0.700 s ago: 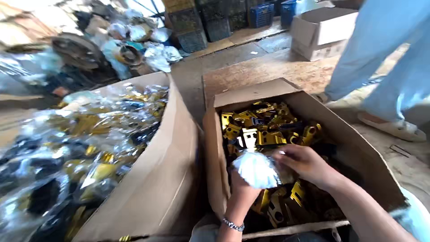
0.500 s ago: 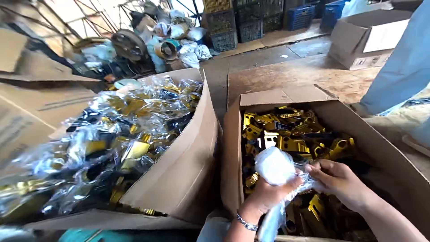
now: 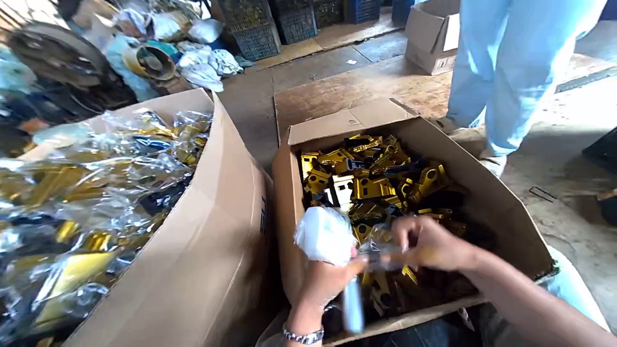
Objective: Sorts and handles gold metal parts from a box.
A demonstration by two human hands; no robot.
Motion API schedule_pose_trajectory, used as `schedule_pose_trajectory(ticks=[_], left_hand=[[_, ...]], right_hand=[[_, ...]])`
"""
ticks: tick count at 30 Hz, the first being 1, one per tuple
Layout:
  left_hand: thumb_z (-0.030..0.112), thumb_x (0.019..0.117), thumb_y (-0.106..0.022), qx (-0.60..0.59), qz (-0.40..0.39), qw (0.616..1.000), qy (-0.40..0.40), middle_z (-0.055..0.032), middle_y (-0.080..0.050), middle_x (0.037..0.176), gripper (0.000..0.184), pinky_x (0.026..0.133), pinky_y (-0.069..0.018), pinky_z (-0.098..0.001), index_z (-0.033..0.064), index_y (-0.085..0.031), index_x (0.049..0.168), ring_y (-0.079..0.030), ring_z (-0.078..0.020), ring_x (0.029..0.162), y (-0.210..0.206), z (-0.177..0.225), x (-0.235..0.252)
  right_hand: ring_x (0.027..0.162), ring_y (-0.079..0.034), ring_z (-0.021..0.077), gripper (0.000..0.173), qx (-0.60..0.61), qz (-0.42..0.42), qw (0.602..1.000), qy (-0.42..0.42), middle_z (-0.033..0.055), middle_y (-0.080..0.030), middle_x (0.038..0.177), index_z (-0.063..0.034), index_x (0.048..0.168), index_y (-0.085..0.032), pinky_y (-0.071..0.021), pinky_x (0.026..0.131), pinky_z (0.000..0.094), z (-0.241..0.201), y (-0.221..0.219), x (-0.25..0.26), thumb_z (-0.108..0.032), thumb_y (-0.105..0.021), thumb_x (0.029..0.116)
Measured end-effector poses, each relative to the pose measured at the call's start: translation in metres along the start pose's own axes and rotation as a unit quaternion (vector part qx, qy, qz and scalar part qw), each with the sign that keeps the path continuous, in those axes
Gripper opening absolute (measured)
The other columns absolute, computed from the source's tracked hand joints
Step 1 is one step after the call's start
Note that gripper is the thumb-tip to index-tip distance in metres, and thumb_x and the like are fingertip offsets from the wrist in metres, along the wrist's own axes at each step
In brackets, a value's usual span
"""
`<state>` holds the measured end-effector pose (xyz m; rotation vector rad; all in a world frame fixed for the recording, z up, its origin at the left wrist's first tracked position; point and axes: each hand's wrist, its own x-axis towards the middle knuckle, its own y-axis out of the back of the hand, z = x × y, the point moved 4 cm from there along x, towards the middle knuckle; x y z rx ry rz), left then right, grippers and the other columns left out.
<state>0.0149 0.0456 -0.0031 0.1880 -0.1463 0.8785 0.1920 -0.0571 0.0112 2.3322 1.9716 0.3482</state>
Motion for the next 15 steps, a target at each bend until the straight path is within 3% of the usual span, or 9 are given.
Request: schedule_pose_trajectory(ticks=[2,4,6,8,11,13,15], left_hand=[[0.008,0.0698,-0.086,0.134,0.072,0.988,-0.022,-0.0063,-0.07,0.093,0.044,0.085,-0.0555,-0.0208,-0.0103,-0.065,0.105,-0.066,-0.0027,0.088,0.019,0.0,0.001],[0.006,0.0706,-0.083,0.17,0.13,0.977,-0.018,-0.01,-0.072,0.097,0.048,0.087,-0.0561,-0.024,-0.0127,-0.063,0.11,-0.068,-0.006,0.092,0.027,-0.005,0.004],[0.013,0.0703,-0.085,0.162,0.171,0.972,-0.021,-0.0092,-0.074,0.1,0.055,0.088,-0.0596,-0.0287,-0.0098,-0.061,0.114,-0.072,-0.01,0.094,0.034,-0.018,0.009],[0.016,0.0711,-0.088,0.179,0.191,0.964,-0.049,-0.0134,-0.072,0.105,0.062,0.093,-0.0572,-0.0274,-0.014,-0.06,0.118,-0.07,-0.01,0.1,0.033,-0.016,0.009],[0.006,0.0749,-0.085,0.192,0.212,0.958,-0.01,-0.0223,-0.069,0.106,0.051,0.095,-0.0499,-0.0198,-0.0204,-0.061,0.112,-0.065,-0.0064,0.102,0.02,0.012,0.011],[0.006,0.0774,-0.083,0.195,0.228,0.954,0.001,-0.0213,-0.069,0.106,0.048,0.094,-0.0495,-0.0176,-0.0193,-0.062,0.112,-0.064,-0.0037,0.102,0.02,0.017,0.015],[0.007,0.0739,-0.085,0.184,0.25,0.949,-0.05,-0.0197,-0.07,0.105,0.054,0.093,-0.0513,-0.0184,-0.0198,-0.06,0.113,-0.065,-0.004,0.1,0.022,0.005,0.02]], right_hand=[[0.06,-0.062,0.0019,0.022,-0.023,0.051,0.996,-0.068,-0.0061,-0.065,0.07,-0.0071,0.084,-0.061,-0.0547,0.06,0.0216,0.01,0.033,0.019,-0.01,-0.082,0.0809],[0.081,-0.067,0.0152,0.032,-0.108,0.068,0.98,-0.153,0.0102,-0.068,0.094,0.0048,0.109,-0.063,-0.0576,0.078,0.0319,0.037,0.057,0.047,-0.014,-0.078,0.0896],[0.114,-0.064,0.0335,0.047,-0.228,0.057,0.947,-0.219,0.024,-0.065,0.124,0.007,0.129,-0.06,-0.0491,0.102,0.0482,0.072,0.069,0.081,-0.027,-0.071,0.0974],[0.136,-0.049,0.0456,0.057,-0.287,0.049,0.92,-0.261,0.0308,-0.054,0.142,0.0083,0.139,-0.054,-0.0356,0.114,0.0607,0.099,0.067,0.111,-0.036,-0.061,0.103],[0.148,-0.029,0.0488,0.067,-0.319,0.051,0.899,-0.296,0.0304,-0.034,0.158,0.0063,0.151,-0.042,-0.0263,0.114,0.0702,0.117,0.047,0.134,-0.037,-0.061,0.1027],[0.149,-0.026,0.0498,0.07,-0.353,0.04,0.883,-0.306,0.0289,-0.031,0.16,0.0022,0.153,-0.041,-0.0267,0.11,0.0741,0.112,0.036,0.134,-0.034,-0.067,0.0992],[0.147,-0.027,0.0515,0.079,-0.344,0.023,0.888,-0.305,0.0296,-0.03,0.16,-0.0021,0.156,-0.038,-0.0263,0.11,0.0751,0.11,0.038,0.126,-0.03,-0.076,0.0925]])
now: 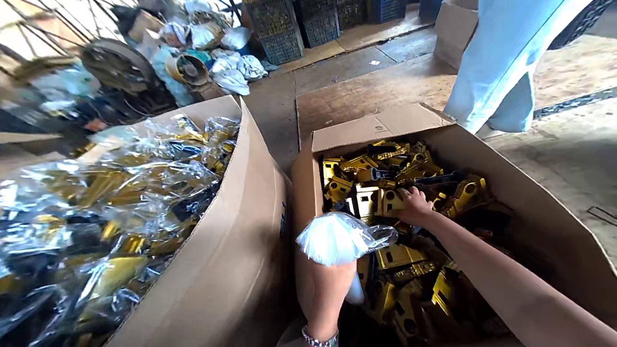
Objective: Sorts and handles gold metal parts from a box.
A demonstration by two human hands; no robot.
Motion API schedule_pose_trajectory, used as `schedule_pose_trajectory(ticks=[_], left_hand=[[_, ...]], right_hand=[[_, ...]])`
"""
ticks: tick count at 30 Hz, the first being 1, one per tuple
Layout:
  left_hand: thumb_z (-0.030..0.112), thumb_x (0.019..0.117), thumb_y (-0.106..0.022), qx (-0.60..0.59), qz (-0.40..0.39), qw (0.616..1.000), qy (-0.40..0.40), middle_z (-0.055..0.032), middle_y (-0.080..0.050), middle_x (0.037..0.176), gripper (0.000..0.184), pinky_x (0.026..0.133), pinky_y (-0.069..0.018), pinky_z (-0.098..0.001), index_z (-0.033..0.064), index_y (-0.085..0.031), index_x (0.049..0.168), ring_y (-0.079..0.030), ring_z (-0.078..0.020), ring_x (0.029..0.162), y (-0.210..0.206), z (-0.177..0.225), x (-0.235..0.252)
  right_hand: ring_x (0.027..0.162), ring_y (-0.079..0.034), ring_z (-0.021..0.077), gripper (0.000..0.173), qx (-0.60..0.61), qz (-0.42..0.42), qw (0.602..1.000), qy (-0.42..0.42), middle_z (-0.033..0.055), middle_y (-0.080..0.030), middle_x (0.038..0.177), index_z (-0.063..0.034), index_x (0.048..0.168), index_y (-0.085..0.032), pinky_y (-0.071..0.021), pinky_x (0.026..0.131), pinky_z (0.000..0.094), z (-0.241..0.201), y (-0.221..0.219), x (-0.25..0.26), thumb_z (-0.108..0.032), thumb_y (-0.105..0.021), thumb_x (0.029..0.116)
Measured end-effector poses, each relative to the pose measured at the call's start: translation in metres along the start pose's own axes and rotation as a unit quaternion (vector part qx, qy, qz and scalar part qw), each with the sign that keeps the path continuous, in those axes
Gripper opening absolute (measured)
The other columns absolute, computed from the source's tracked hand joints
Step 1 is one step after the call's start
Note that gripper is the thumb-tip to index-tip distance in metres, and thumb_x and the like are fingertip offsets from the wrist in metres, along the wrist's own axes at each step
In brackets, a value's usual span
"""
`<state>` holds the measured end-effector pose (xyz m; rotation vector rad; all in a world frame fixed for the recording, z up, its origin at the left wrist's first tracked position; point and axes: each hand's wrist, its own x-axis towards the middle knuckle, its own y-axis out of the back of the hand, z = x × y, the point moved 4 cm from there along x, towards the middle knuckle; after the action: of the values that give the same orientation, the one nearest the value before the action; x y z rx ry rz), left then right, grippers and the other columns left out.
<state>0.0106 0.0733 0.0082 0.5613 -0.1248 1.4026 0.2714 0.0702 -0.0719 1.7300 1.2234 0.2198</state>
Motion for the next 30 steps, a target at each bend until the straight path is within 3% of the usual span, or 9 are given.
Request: schedule_pose_trajectory(ticks=[4,8,10,13,15,18,20,25,30], left_hand=[[0.004,0.0727,-0.085,-0.052,0.022,0.998,-0.007,-0.0161,-0.069,0.105,0.057,0.091,-0.0525,-0.0172,-0.0196,-0.057,0.117,-0.065,-0.0014,0.099,-0.009,-0.01,0.004],[0.003,0.0732,-0.085,-0.069,0.026,0.997,0.001,-0.0125,-0.07,0.103,0.053,0.091,-0.052,-0.0153,-0.0177,-0.059,0.115,-0.065,0.0016,0.098,-0.008,-0.009,-0.002],[0.004,0.0731,-0.085,-0.093,0.016,0.996,0.001,-0.0103,-0.07,0.105,0.055,0.092,-0.0531,-0.0166,-0.016,-0.058,0.116,-0.065,0.0011,0.099,-0.01,-0.009,-0.008],[0.007,0.0759,-0.085,-0.128,-0.037,0.99,0.044,-0.0108,-0.071,0.105,0.052,0.093,-0.0551,-0.0228,-0.0131,-0.06,0.117,-0.067,-0.0052,0.099,-0.015,0.003,-0.019],[0.003,0.079,-0.082,-0.215,-0.07,0.967,0.121,-0.0062,-0.071,0.1,0.043,0.09,-0.0569,-0.0239,-0.0087,-0.061,0.114,-0.068,-0.0058,0.095,-0.021,0.014,-0.027],[-0.003,0.0825,-0.075,-0.306,-0.063,0.927,0.205,-0.0037,-0.069,0.091,0.032,0.081,-0.0585,-0.0259,-0.0034,-0.059,0.11,-0.068,-0.0078,0.086,-0.02,0.027,-0.029],[-0.004,0.0823,-0.076,-0.268,-0.074,0.939,0.201,-0.0049,-0.068,0.095,0.035,0.083,-0.0575,-0.0245,-0.0059,-0.058,0.113,-0.067,-0.0064,0.09,-0.013,0.023,-0.028],[0.005,0.0728,-0.087,-0.137,-0.139,0.975,0.105,-0.0115,-0.07,0.106,0.056,0.093,-0.0549,-0.0242,-0.0131,-0.06,0.118,-0.067,-0.006,0.1,-0.019,0.006,-0.035],[0.0,0.0824,-0.079,-0.229,-0.053,0.956,0.177,-0.0082,-0.068,0.1,0.045,0.086,-0.0585,-0.0273,-0.0089,-0.055,0.12,-0.068,-0.0089,0.092,-0.009,0.009,-0.022]], right_hand=[[0.139,-0.041,0.0486,0.061,0.085,0.008,0.993,0.081,0.0336,-0.044,0.148,0.0032,0.143,-0.055,-0.0342,0.114,0.0619,0.012,0.022,-0.033,-0.018,-0.078,0.0903],[0.101,-0.071,0.0132,0.049,0.405,0.113,0.897,0.137,0.0068,-0.069,0.113,-0.0004,0.13,-0.055,-0.0614,0.088,0.0312,0.022,0.062,-0.104,-0.011,-0.075,0.0867],[0.092,-0.073,0.0119,0.05,0.414,0.095,0.882,0.206,0.0016,-0.072,0.111,-0.0025,0.127,-0.058,-0.0643,0.081,0.0318,0.019,0.066,-0.136,-0.019,-0.077,0.083],[0.115,-0.064,0.0106,0.07,0.285,0.013,0.905,0.315,0.0127,-0.06,0.137,0.0019,0.142,-0.052,-0.0553,0.098,0.0283,-0.002,0.047,-0.156,-0.029,-0.078,0.0852],[0.104,-0.068,0.0092,0.052,0.198,0.107,0.919,0.322,0.0129,-0.07,0.116,0.0048,0.127,-0.059,-0.0566,0.092,0.0262,-0.022,0.03,-0.158,-0.024,-0.076,0.0864],[0.104,-0.068,0.0427,0.042,0.011,0.119,0.958,0.261,0.0295,-0.063,0.125,0.0097,0.124,-0.06,-0.0559,0.087,0.057,-0.048,0.004,-0.16,-0.007,-0.071,0.0873],[0.112,-0.066,0.0434,0.051,-0.036,0.005,0.98,0.195,0.0281,-0.055,0.139,0.0068,0.14,-0.045,-0.0526,0.094,0.0571,-0.058,-0.014,-0.156,-0.019,-0.063,0.0995],[0.137,-0.047,0.0392,0.083,0.15,-0.027,0.972,0.181,0.0315,-0.043,0.149,0.0093,0.151,-0.033,-0.0392,0.114,0.0468,-0.06,-0.01,-0.136,-0.009,-0.079,0.0838],[0.107,-0.065,0.0122,0.052,0.356,-0.015,0.911,0.207,0.0149,-0.064,0.128,0.0002,0.139,-0.057,-0.0541,0.092,0.0263,-0.053,0.002,-0.152,-0.017,-0.073,0.0922]])
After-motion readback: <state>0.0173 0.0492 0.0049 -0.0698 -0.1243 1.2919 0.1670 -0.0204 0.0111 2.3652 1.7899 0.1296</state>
